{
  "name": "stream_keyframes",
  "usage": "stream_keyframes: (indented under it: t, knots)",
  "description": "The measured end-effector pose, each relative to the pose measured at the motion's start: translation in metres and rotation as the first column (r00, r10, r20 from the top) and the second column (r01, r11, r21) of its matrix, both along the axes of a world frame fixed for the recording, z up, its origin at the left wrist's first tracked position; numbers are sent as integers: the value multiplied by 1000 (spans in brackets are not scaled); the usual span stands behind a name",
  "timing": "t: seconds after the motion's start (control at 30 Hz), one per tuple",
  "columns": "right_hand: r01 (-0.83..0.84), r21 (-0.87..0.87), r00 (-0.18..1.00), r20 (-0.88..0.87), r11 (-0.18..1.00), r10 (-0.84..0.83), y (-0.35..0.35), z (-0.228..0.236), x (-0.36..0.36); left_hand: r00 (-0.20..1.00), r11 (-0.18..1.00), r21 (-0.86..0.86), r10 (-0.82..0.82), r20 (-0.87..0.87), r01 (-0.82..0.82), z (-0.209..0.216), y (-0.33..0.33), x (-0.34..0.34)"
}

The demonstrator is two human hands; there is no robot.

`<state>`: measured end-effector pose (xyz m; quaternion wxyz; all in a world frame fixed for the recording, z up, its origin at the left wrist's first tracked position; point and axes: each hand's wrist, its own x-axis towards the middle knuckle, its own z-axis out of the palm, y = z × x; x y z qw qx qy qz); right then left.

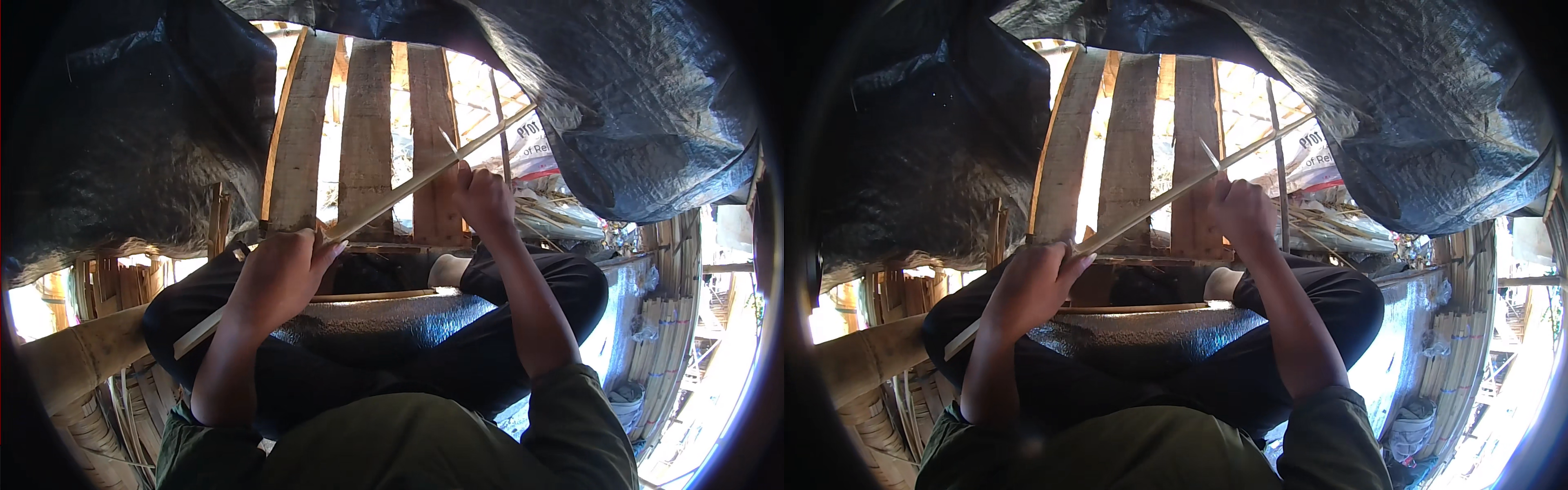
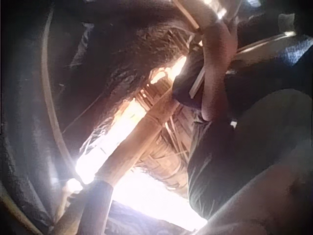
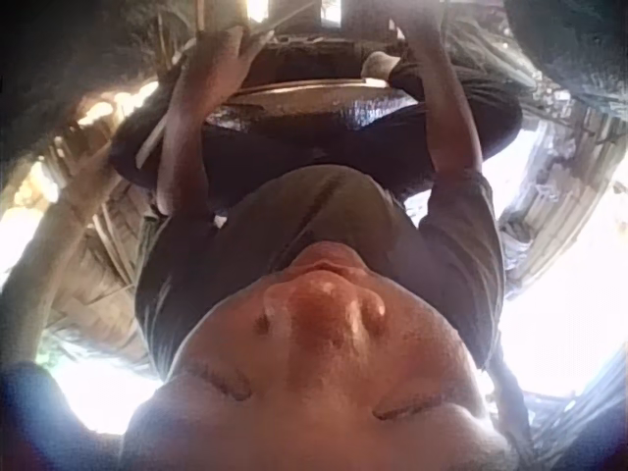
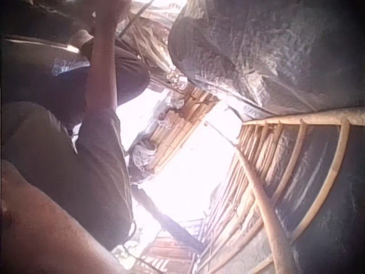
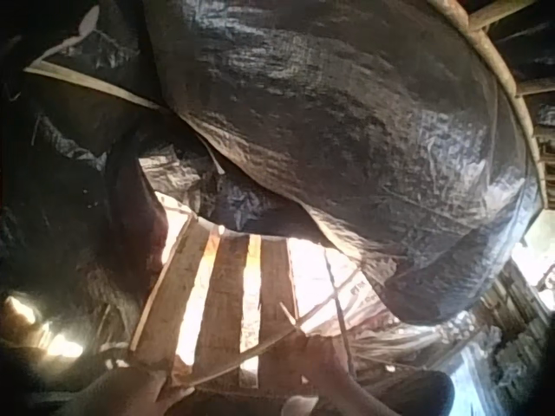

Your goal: The person shaves and whittles a bamboo strip using a small knife.

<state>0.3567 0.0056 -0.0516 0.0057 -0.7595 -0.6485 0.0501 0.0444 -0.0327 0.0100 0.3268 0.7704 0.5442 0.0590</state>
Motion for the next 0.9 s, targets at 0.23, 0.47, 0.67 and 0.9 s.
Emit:
stream_keyframes:
  t: [0.23, 0.47, 0.67, 0.9]
  knots:
    - [-681, 491, 711, 622, 543, 328, -42, -12, -51, 1000, 1000, 7, 9, 25, -9, 1, 2, 2]
    - [120, 188, 965, -254, 975, -70, -3, -2, -18, 997, 986, 152, 53, 63, -62, -8, -5, 14]
    - [98, -241, 603, -757, 965, -251, -23, 12, -57, 994, 989, 118, 80, 74, -89, -1, -12, 8]
    - [276, -374, 210, -875, 885, -436, -12, 3, -68, 990, 978, 202, 30, 141, -59, 3, -22, 1]
